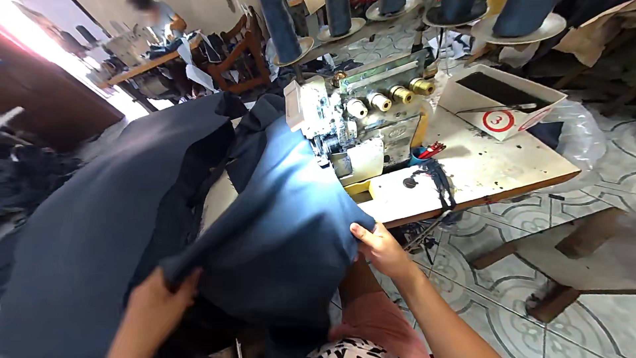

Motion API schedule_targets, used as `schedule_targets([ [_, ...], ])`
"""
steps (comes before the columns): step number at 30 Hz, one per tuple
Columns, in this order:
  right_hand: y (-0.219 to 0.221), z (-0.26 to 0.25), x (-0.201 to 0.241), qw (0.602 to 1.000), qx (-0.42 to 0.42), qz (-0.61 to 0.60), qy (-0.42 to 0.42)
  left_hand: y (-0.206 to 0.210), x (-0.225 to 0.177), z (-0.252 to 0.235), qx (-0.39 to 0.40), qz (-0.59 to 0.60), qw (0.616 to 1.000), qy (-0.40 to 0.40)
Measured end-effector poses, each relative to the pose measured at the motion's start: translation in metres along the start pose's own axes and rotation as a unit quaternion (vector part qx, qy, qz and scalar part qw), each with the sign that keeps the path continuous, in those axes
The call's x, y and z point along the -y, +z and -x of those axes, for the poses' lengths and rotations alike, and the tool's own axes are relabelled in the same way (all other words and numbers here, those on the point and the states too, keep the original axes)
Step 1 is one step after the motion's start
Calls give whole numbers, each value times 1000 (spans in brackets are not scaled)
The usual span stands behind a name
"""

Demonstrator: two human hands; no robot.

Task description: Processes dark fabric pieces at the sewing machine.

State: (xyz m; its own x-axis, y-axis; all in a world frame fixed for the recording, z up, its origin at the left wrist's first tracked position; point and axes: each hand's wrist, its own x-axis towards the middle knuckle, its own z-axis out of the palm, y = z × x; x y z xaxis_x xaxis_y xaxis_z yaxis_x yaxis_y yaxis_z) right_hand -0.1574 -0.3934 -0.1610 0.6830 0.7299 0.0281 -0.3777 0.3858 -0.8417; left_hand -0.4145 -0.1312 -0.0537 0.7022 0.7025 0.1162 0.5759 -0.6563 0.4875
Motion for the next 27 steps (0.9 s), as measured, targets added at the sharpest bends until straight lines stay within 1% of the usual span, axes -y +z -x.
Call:
schedule_targets([
  [2, 18, -14, 1, 997, -21, -77, 11, -35, -15, -49, -49, -66, 995, 55],
  [4, 36, -29, 1, 986, -44, -161, 9, -56, -40, -108, -65, -118, 986, 96],
  [6, 50, -46, 2, 975, -69, -209, 2, -62, -76, -167, -57, -153, 982, 100],
  [7, 57, -55, 3, 974, -78, -212, 0, -59, -97, -193, -48, -158, 983, 84],
  [9, 68, -68, 5, 978, -88, -189, -5, -47, -129, -236, -65, -153, 983, 75],
  [10, 69, -72, 5, 983, -77, -166, -11, -39, -142, -250, -89, -145, 981, 93],
  [12, 62, -73, 2, 997, -24, -76, -23, -21, -155, -275, -142, -116, 969, 168],
  [13, 54, -71, 0, 999, 0, -13, -35, -11, -156, -284, -145, -88, 966, 195],
  [14, 45, -68, 0, 996, 11, 61, -57, -3, -154, -290, -115, -52, 969, 210],
  [15, 34, -65, 1, 985, 5, 144, -93, 3, -149, -291, -74, -37, 973, 213],
  [16, 20, -61, 2, 963, -14, 234, -135, 6, -140, -285, -24, -50, 975, 215],
  [17, 5, -57, 3, 928, -38, 321, -184, 9, -124, -270, 29, -82, 969, 229],
  [18, -13, -55, 4, 885, -63, 396, -236, 13, -102, -243, 84, -128, 954, 259],
  [19, -30, -56, 6, 843, -87, 449, -282, 17, -88, -208, 164, -186, 935, 253],
  [20, -44, -59, 7, 810, -112, 483, -313, 23, -87, -168, 281, -241, 910, 184],
  [21, -54, -62, 7, 793, -132, 495, -329, 35, -89, -134, 381, -295, 869, 111],
  [22, -58, -64, 6, 789, -145, 494, -335, 51, -92, -114, 451, -336, 825, 49],
  [23, -58, -67, 5, 786, -152, 495, -338, 64, -92, -112, 474, -358, 805, 13],
  [24, -56, -68, 4, 779, -155, 505, -338, 72, -88, -125, 461, -363, 810, 13],
  [25, -54, -69, 2, 770, -156, 519, -338, 77, -85, -151, 440, -361, 822, 26],
  [27, -54, -67, 0, 759, -165, 527, -345, 83, -85, -222, 396, -362, 843, 42],
])
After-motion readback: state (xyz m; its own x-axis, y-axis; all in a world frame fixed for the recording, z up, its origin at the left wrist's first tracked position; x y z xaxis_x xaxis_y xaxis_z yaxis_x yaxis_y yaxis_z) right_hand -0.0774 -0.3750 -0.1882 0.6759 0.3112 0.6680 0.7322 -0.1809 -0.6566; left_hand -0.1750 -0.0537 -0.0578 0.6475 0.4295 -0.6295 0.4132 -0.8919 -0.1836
